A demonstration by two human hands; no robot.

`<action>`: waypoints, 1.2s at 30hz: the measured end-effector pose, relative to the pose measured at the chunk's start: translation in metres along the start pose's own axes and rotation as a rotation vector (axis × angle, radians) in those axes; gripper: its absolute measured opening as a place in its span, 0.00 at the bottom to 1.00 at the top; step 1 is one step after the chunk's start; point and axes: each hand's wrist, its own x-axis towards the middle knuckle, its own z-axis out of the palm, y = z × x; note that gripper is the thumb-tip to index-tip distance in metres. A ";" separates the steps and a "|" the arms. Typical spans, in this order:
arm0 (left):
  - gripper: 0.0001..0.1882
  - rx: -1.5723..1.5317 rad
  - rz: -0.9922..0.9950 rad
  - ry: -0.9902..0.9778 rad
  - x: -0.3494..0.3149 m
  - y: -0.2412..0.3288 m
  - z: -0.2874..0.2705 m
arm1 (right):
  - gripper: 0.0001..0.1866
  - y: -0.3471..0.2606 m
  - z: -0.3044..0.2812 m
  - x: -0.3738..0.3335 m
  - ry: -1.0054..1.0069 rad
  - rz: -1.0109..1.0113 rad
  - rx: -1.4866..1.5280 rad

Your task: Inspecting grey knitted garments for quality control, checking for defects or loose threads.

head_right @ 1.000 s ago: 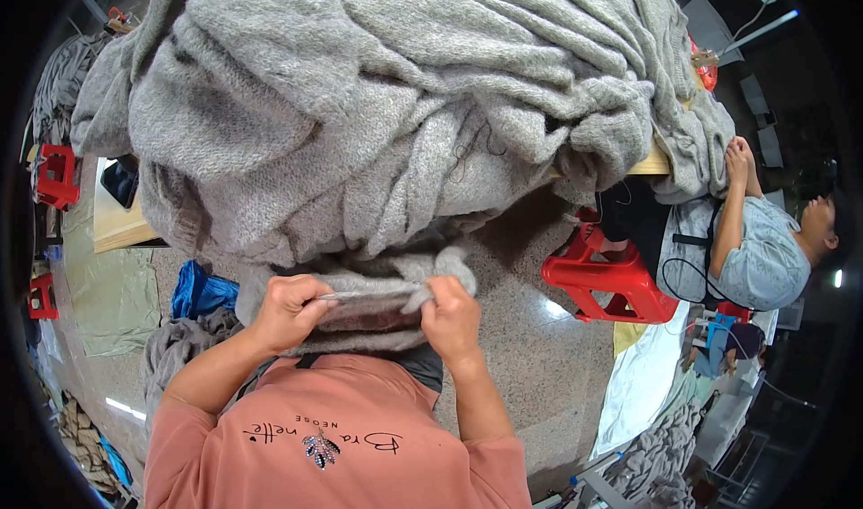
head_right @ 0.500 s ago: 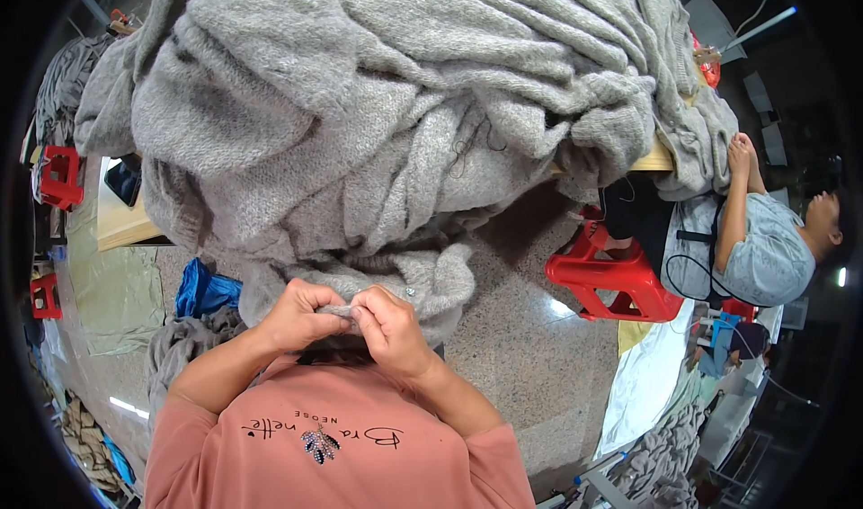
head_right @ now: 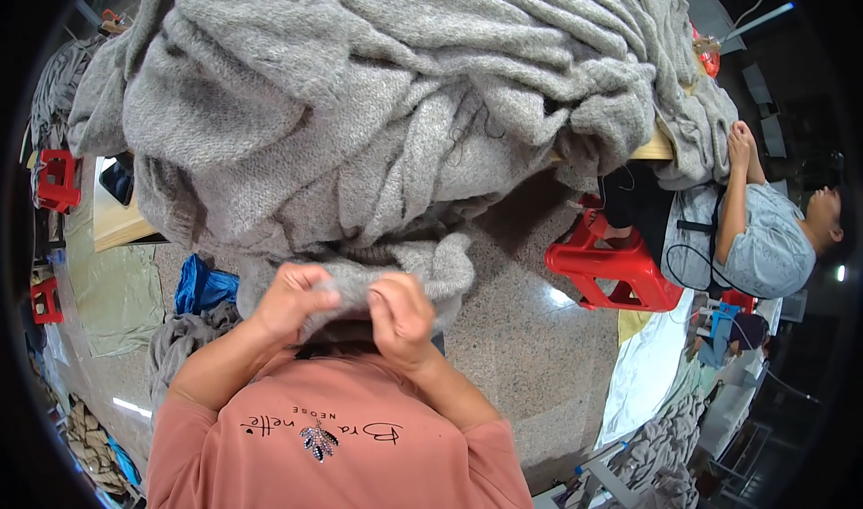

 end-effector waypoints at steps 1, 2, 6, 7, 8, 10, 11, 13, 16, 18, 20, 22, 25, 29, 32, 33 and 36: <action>0.02 -0.147 0.079 0.040 0.002 0.001 0.000 | 0.09 0.003 -0.011 -0.004 0.073 -0.133 -0.129; 0.03 -0.107 0.094 0.102 0.006 0.004 -0.003 | 0.09 0.006 -0.017 -0.010 0.085 -0.172 -0.136; 0.03 -0.151 0.096 0.149 0.013 0.013 -0.001 | 0.29 0.024 -0.016 -0.046 0.018 -0.273 -0.338; 0.04 -0.147 0.087 0.155 0.013 0.014 0.001 | 0.27 0.031 -0.009 -0.053 -0.012 -0.234 -0.416; 0.04 -0.148 0.081 0.141 0.012 0.015 0.004 | 0.25 0.039 -0.002 -0.059 -0.069 -0.175 -0.494; 0.03 -0.198 0.065 0.141 0.009 0.015 0.008 | 0.21 0.056 0.005 -0.065 -0.055 -0.140 -0.530; 0.03 -0.196 0.068 0.143 0.008 0.016 0.009 | 0.19 0.063 0.007 -0.064 0.003 -0.070 -0.480; 0.03 -0.223 0.072 0.135 0.005 0.017 0.007 | 0.13 0.073 0.004 -0.058 0.089 0.103 -0.410; 0.03 -0.165 0.106 0.165 0.004 0.016 0.004 | 0.10 0.073 -0.010 -0.047 0.131 0.566 0.080; 0.03 -0.180 0.119 0.136 0.005 0.014 0.004 | 0.09 0.066 -0.021 -0.043 0.152 0.578 0.387; 0.02 -0.195 0.133 0.116 0.006 0.012 0.006 | 0.10 0.061 -0.029 -0.040 0.001 0.521 0.369; 0.02 -0.198 0.182 0.125 0.006 0.012 0.008 | 0.11 0.057 -0.041 -0.037 -0.147 0.584 0.325; 0.02 -0.226 0.210 0.086 0.003 0.017 0.009 | 0.10 0.045 -0.053 -0.025 -0.243 0.344 0.044; 0.02 -0.159 0.199 -0.003 -0.001 0.024 0.016 | 0.09 -0.017 -0.078 -0.017 0.016 -0.198 -0.342; 0.02 -0.017 0.189 -0.051 -0.003 0.021 0.028 | 0.10 -0.059 -0.088 -0.008 -0.199 -0.541 -0.056; 0.02 0.061 0.206 -0.063 -0.003 0.019 0.033 | 0.11 -0.061 -0.084 -0.003 -0.347 -0.566 -0.017; 0.01 0.255 0.162 -0.150 -0.005 0.011 0.037 | 0.15 -0.046 -0.049 0.004 -0.345 -0.708 -0.088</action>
